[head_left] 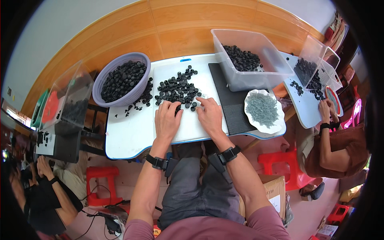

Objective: Assembling small black plastic components by hand at a workbench.

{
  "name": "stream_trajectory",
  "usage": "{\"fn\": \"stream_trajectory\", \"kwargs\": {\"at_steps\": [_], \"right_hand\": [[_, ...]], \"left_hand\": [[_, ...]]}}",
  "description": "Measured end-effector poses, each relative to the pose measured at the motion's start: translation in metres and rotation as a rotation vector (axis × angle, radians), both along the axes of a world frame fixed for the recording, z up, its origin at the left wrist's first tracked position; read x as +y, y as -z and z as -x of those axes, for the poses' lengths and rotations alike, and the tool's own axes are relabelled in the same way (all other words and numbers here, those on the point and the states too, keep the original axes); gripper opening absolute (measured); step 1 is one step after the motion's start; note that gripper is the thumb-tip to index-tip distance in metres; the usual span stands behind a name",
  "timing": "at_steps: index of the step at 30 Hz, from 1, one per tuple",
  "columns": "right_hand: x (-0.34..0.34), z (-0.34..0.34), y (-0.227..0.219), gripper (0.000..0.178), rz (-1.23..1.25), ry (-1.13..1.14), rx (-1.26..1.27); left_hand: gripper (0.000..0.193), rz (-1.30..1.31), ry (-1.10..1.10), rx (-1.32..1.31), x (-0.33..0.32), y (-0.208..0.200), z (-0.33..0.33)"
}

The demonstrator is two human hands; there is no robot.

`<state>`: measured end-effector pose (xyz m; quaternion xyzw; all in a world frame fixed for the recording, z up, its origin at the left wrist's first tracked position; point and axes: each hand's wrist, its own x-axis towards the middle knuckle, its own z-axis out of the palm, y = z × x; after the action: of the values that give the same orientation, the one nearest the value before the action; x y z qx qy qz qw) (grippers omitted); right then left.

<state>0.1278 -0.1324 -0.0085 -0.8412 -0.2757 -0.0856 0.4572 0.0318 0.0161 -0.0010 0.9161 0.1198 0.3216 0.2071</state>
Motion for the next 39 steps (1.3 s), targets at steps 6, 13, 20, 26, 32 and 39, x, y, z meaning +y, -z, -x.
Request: {"fn": "stream_trajectory", "kwargs": {"at_steps": [6,13,20,26,32,39], "right_hand": [[-0.001,-0.002,0.001,0.025,0.091,-0.059,-0.012],[0.001,-0.002,0.004,0.015,-0.268,0.041,0.052],[-0.005,0.000,0.000,0.017,-0.341,0.096,0.128],[-0.007,-0.002,0.005,0.016,-0.447,0.168,0.113],[-0.006,-0.005,-0.003,0.022,-0.367,0.172,0.159],[0.000,-0.028,0.002,0.027,-0.008,0.193,0.011]], "left_hand": [[0.030,-0.105,0.073,-0.034,-0.004,-0.010,-0.011],[0.020,-0.280,0.199,0.041,0.000,-0.020,-0.033],[0.018,-0.283,0.211,0.208,0.002,-0.028,-0.050],[0.019,-0.174,0.168,-0.100,-0.008,-0.023,-0.029],[0.019,0.296,0.371,0.026,-0.018,-0.002,0.001],[0.019,0.410,0.316,0.026,-0.017,0.005,0.004]]}}
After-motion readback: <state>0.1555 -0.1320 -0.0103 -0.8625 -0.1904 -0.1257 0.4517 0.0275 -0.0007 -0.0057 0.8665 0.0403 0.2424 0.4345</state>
